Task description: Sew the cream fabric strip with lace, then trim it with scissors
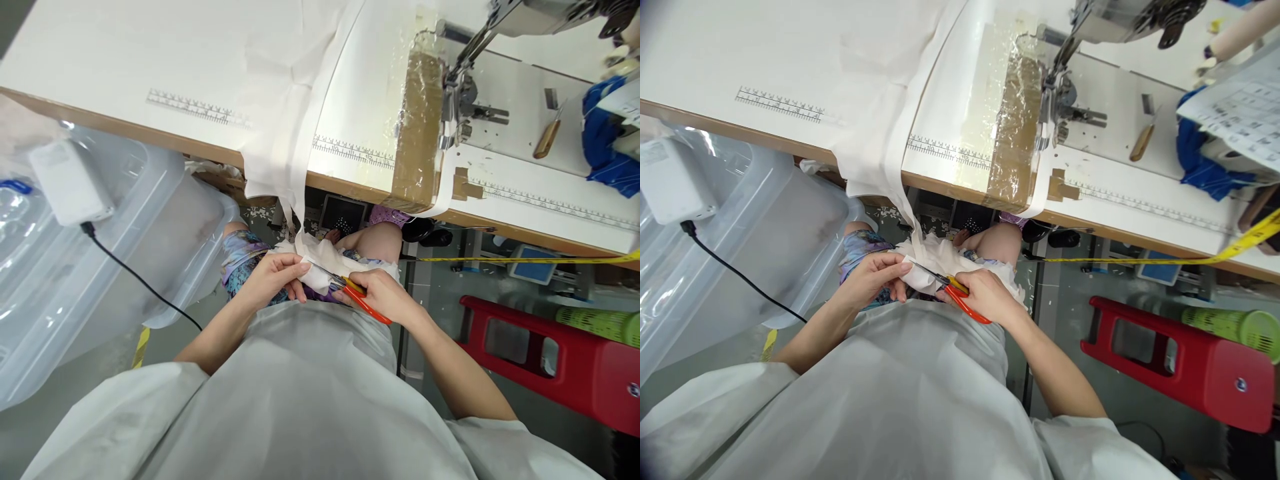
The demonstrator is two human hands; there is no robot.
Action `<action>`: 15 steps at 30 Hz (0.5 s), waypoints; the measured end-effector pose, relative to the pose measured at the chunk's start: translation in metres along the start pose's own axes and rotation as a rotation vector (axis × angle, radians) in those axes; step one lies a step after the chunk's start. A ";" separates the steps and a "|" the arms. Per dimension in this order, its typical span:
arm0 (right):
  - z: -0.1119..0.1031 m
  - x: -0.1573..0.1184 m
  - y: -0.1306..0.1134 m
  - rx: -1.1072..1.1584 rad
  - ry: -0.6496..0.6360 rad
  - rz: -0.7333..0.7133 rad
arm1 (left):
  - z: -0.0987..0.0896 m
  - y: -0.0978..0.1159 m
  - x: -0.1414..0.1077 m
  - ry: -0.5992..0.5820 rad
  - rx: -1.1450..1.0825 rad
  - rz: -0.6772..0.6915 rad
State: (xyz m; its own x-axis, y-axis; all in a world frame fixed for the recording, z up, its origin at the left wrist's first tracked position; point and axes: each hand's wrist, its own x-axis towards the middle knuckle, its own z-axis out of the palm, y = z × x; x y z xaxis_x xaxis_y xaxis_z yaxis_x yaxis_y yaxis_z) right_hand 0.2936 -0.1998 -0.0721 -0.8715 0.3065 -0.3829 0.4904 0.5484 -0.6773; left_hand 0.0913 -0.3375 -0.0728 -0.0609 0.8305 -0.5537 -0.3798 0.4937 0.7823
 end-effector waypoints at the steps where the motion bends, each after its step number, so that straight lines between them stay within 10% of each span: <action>1: 0.000 -0.001 0.000 -0.001 -0.004 0.005 | 0.000 0.000 0.000 -0.004 -0.003 0.000; 15: -0.003 0.006 -0.014 -0.226 -0.030 0.022 | 0.001 0.000 -0.002 -0.028 0.011 0.007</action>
State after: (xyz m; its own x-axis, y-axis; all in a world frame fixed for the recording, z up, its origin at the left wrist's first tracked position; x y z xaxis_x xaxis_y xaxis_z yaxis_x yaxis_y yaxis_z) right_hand 0.2813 -0.2037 -0.0632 -0.8585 0.2989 -0.4167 0.4935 0.7029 -0.5123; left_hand 0.0919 -0.3392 -0.0713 -0.0372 0.8406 -0.5403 -0.3691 0.4909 0.7892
